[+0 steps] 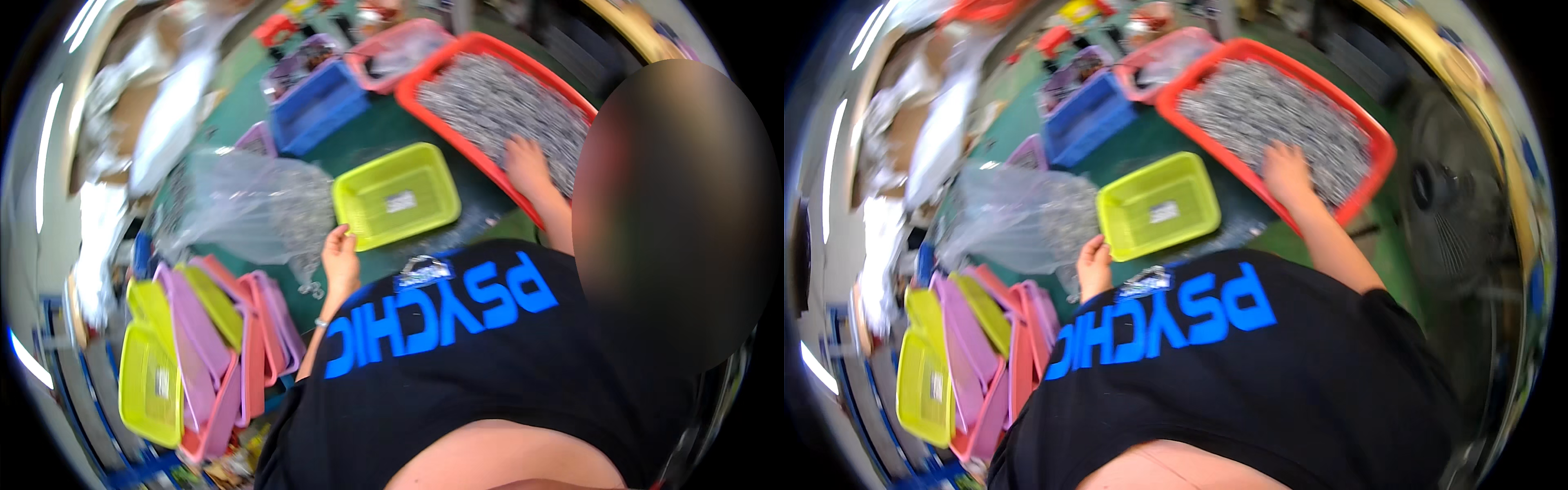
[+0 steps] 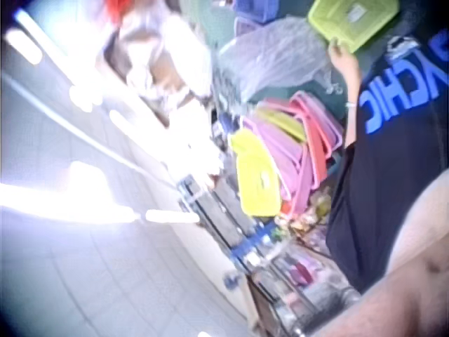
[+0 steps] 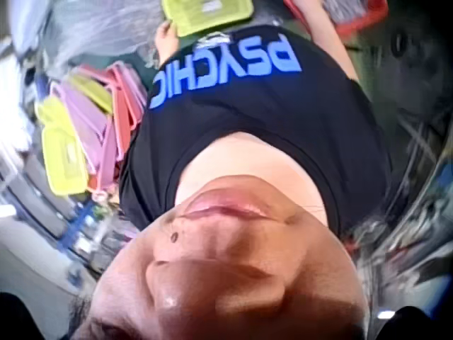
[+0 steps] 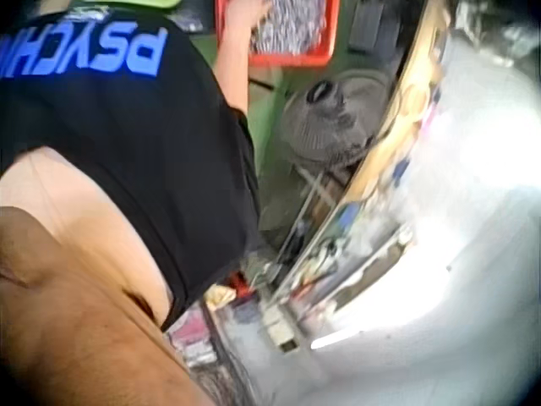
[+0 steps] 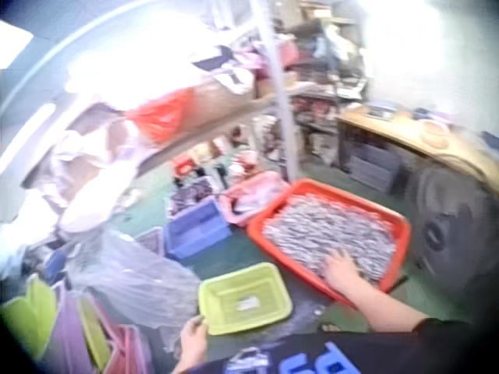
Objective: The person picks up a bag of metal components and places it on a scale, then takes out a few components, operates the scale buttons, puts the components back in the bag, and carries the bag to a red bin to pour them in.
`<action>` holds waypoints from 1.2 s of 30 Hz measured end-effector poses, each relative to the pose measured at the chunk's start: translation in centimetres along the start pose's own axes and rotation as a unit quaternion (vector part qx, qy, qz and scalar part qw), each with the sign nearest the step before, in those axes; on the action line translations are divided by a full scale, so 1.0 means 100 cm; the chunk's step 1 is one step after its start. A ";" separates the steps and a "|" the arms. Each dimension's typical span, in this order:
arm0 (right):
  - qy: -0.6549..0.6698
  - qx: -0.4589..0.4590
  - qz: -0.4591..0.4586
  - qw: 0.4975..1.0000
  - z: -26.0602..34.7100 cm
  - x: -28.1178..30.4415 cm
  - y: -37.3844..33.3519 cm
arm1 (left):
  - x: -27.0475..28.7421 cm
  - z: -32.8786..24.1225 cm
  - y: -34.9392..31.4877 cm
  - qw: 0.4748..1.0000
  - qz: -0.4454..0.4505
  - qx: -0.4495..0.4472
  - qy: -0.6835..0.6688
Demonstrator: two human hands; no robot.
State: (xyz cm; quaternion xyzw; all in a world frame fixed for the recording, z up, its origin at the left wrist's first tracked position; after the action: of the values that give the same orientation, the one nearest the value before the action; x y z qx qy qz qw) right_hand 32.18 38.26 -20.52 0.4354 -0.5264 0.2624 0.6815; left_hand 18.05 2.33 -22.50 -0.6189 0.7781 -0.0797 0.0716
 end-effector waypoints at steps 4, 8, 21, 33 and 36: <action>0.003 -0.012 -0.031 0.999 -0.010 0.003 -0.010 | -0.056 -0.018 -0.002 0.982 0.135 -0.030 0.130; 0.045 -0.038 0.064 0.996 -0.014 0.020 -0.012 | -0.124 -0.031 0.010 0.929 0.234 -0.074 0.278; 0.179 0.059 0.162 0.969 -0.022 0.018 0.010 | -0.292 -0.052 0.022 0.761 0.317 -0.323 0.466; 0.173 -0.002 0.164 0.971 -0.025 0.025 0.006 | -0.304 -0.061 0.014 0.671 0.388 -0.445 0.449; 0.182 -0.012 0.141 0.973 -0.024 0.023 0.002 | -0.310 -0.062 0.017 0.666 0.387 -0.449 0.452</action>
State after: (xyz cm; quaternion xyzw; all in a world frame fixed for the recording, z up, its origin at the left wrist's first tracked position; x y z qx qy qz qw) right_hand 33.91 40.24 -18.42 0.2935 -0.4529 0.4245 0.7270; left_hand 22.06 33.15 -16.36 -0.1077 0.8260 0.0440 -0.5515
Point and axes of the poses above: each hand's wrist, its own y-axis towards the middle knuckle, its own x-axis out of the back of the hand, z = x × y, the point moved 5 cm from there along y, towards the middle knuckle, and after that the axes turned 7 degrees about -y, right-handed, at the moved point
